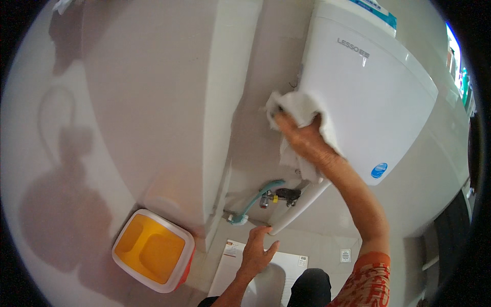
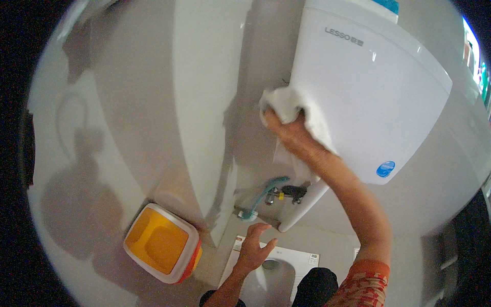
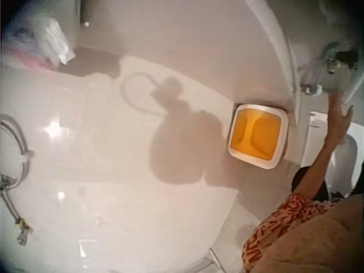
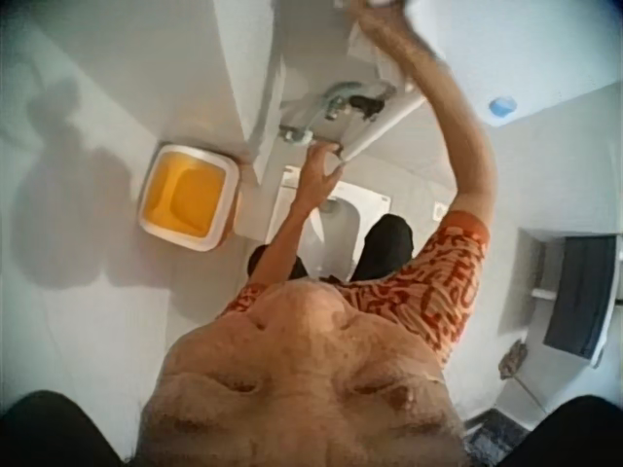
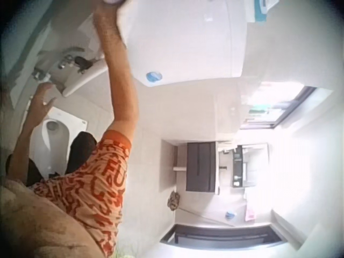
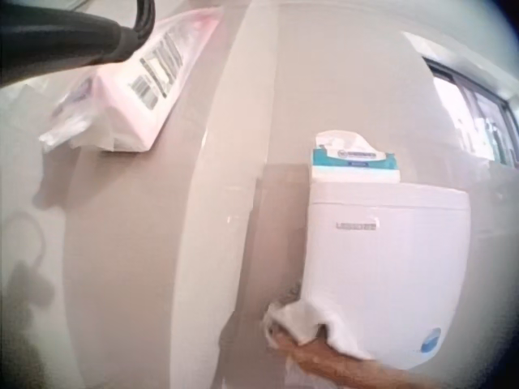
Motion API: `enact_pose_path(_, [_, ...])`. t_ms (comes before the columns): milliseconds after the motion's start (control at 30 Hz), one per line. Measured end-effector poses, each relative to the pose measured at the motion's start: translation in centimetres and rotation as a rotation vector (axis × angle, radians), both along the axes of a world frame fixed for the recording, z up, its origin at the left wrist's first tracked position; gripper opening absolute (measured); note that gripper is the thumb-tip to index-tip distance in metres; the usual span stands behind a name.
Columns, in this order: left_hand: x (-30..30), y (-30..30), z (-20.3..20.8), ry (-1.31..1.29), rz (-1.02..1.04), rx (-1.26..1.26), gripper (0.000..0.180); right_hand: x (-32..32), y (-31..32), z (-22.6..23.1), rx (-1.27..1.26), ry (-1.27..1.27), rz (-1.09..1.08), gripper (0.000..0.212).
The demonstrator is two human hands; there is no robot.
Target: The person wipes the bathroom wall and the toilet cistern using a white cloth. They move the cloth in circular and back-and-forth motions to clean the surfaces around the toilet area.
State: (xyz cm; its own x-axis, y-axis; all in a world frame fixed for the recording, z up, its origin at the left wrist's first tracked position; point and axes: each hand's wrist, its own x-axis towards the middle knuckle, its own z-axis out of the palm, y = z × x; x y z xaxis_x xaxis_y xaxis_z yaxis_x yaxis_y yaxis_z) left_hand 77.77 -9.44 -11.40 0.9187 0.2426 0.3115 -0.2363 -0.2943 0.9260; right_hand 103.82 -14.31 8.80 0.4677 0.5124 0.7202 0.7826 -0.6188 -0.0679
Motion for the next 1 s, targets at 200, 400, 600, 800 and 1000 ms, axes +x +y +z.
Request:
enact_pose_path(200, [0.0,1.7,-0.3,0.021,0.034,0.019,0.045,-8.3,1.6,8.5,-0.304,-0.673,-0.206,0.034])
enact_pose_path(400, [-0.1,1.7,0.0,0.051,0.019,-0.011,0.045,-8.1,1.9,4.7,-0.321,-0.448,-0.024,0.035])
enact_pose_path(600, [-0.3,1.3,0.6,0.031,-0.012,-0.014,0.045,-5.3,1.5,-0.1,-0.759,-0.421,-0.125,0.051])
enact_pose_path(800, [-0.5,1.0,0.9,0.050,-0.030,0.029,0.045,-9.8,-1.2,3.0,-0.447,0.141,0.193,0.040])
enact_pose_path(1000, [-0.4,-0.6,1.0,0.045,-0.110,0.000,0.046,-6.0,-7.1,2.4,-0.159,-0.474,-0.026,0.045])
